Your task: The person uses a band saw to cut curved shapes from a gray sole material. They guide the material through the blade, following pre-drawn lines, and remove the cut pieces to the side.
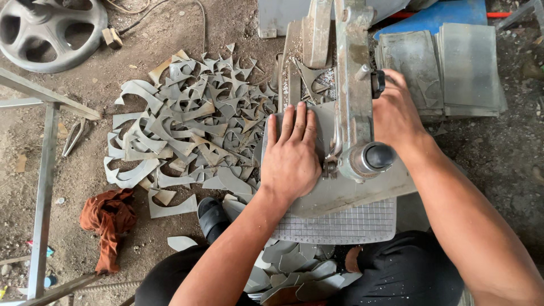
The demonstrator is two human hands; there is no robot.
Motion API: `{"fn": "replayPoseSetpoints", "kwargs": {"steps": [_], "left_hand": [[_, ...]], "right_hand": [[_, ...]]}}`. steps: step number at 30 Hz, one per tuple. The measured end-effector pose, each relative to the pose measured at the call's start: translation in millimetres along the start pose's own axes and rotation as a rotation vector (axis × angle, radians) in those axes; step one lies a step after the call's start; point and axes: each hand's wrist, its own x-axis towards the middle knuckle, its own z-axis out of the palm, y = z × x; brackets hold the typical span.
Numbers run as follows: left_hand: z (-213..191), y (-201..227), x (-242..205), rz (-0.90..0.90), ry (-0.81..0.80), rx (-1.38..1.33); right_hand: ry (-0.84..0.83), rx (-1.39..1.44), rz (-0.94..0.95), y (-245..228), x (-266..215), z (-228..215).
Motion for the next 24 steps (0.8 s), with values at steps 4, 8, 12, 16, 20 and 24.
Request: {"fn": "replayPoseSetpoints", "kwargs": {"steps": [4,8,12,16,20,24], "left_hand": [[1,1,3,-0.051,0.011,0.012],[-3,4,6,-0.060,-0.001,0.033],[-2,3,6,-0.064,-0.012,0.030],[2,2,9,-0.073,-0.018,0.067],[2,0,14,-0.069,-0.002,0.060],[5,-1,16,-0.099,-0.013,0.078]], "right_hand": [[0.068,-0.092,0.032,-11,5,-13],[0.035,0.184,0.340,-72,-21,-41],[-0.170,-0.120,0.465,-118,-54,-38],[-0.221,-0.129,0.460,-109,-58,-23],[-0.317,-0.183,0.451,-101,-53,-21],[-0.192,-0.198,0.301,-94,-49,-21]]}}
